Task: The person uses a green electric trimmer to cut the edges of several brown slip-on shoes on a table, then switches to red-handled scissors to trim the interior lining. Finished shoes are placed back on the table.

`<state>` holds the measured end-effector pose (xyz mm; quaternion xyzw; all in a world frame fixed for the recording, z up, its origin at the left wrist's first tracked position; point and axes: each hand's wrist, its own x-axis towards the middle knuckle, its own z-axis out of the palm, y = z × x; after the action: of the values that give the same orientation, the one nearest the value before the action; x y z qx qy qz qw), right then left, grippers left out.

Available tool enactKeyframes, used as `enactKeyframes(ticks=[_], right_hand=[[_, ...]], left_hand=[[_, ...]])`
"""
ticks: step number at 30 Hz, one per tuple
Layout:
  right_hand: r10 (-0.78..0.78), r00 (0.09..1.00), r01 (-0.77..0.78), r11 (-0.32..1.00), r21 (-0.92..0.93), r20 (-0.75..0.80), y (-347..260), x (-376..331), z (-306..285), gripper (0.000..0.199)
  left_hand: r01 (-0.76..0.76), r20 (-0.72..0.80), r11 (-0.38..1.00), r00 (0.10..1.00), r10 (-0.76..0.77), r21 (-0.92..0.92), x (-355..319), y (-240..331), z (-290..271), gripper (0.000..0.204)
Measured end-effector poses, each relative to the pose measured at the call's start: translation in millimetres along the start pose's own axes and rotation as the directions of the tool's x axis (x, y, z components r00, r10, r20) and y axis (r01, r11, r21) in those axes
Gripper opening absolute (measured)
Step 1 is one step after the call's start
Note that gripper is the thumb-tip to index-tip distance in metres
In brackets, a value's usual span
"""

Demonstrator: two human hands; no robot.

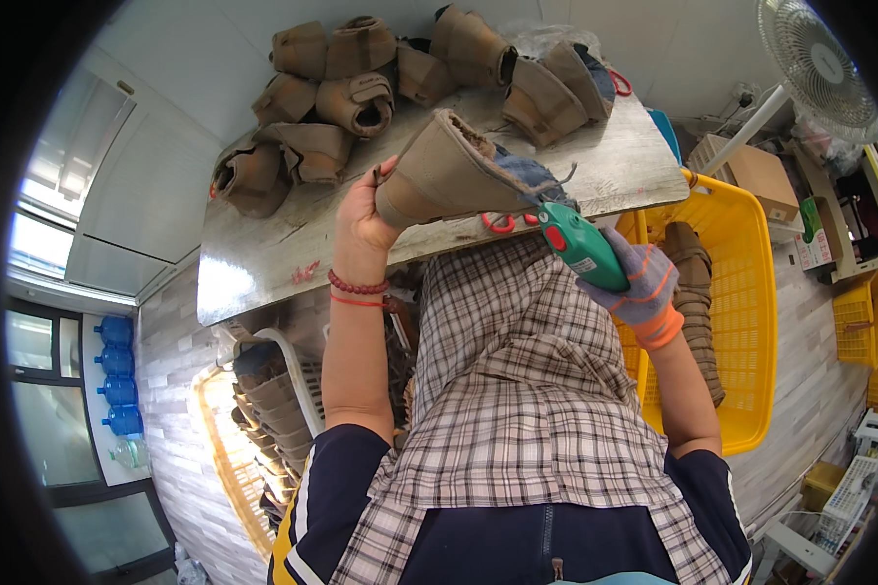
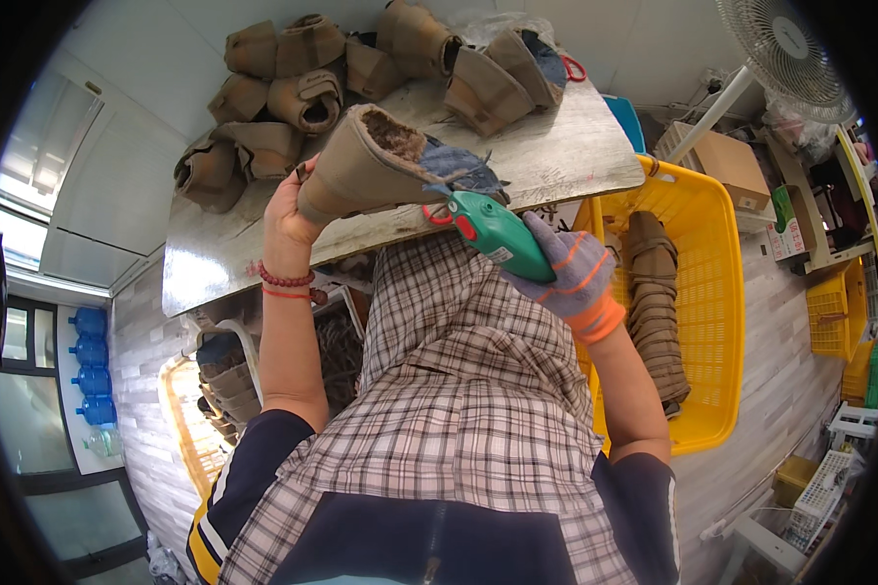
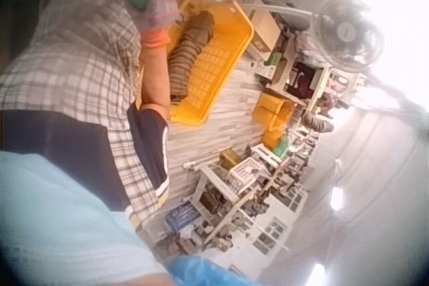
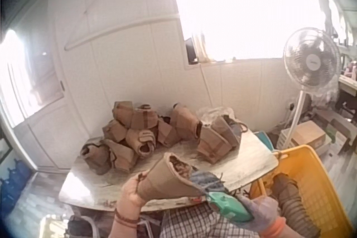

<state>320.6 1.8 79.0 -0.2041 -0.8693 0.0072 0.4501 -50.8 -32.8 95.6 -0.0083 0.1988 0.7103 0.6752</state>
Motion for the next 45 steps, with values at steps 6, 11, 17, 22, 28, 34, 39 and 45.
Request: enactKeyframes(ticks=[6,11,17,22,28,34,39,45], right_hand=[[0.022,0.999,-0.021,0.999,0.047,-0.023,-11,11,5,0.068],[0.097,0.995,-0.095,0.988,0.119,-0.013,-19,18,4,0.067],[0.322,0.938,-0.345,0.886,0.310,0.125,-32,22,3,0.062],[0.440,0.869,-0.495,0.747,0.445,0.228,-40,24,4,0.063],[0.492,0.827,-0.550,0.603,0.578,0.273,-44,23,9,0.065],[0.559,0.774,-0.599,0.494,0.630,0.298,-48,24,10,0.064],[0.628,0.709,-0.667,0.450,0.594,0.321,-47,27,6,0.062],[0.682,0.679,-0.684,0.455,0.570,0.270,-40,27,7,0.057]], left_hand=[[0.083,0.157,0.992,0.985,-0.067,-0.098,-15,-13,11,0.024],[-0.072,0.313,0.997,0.947,0.072,-0.012,-33,-30,27,0.032],[-0.338,0.356,0.928,0.896,0.266,0.155,-48,-48,38,0.039],[-0.450,0.452,0.854,0.839,0.304,0.261,-49,-54,33,0.043],[-0.534,0.526,0.745,0.799,0.292,0.399,-55,-64,34,0.044],[-0.622,0.562,0.498,0.775,0.288,0.604,-50,-71,18,0.042],[-0.655,0.623,0.012,0.725,0.295,0.756,-48,-84,6,0.022],[-0.661,0.792,-0.499,0.605,0.086,0.559,-48,-90,4,0.021]])
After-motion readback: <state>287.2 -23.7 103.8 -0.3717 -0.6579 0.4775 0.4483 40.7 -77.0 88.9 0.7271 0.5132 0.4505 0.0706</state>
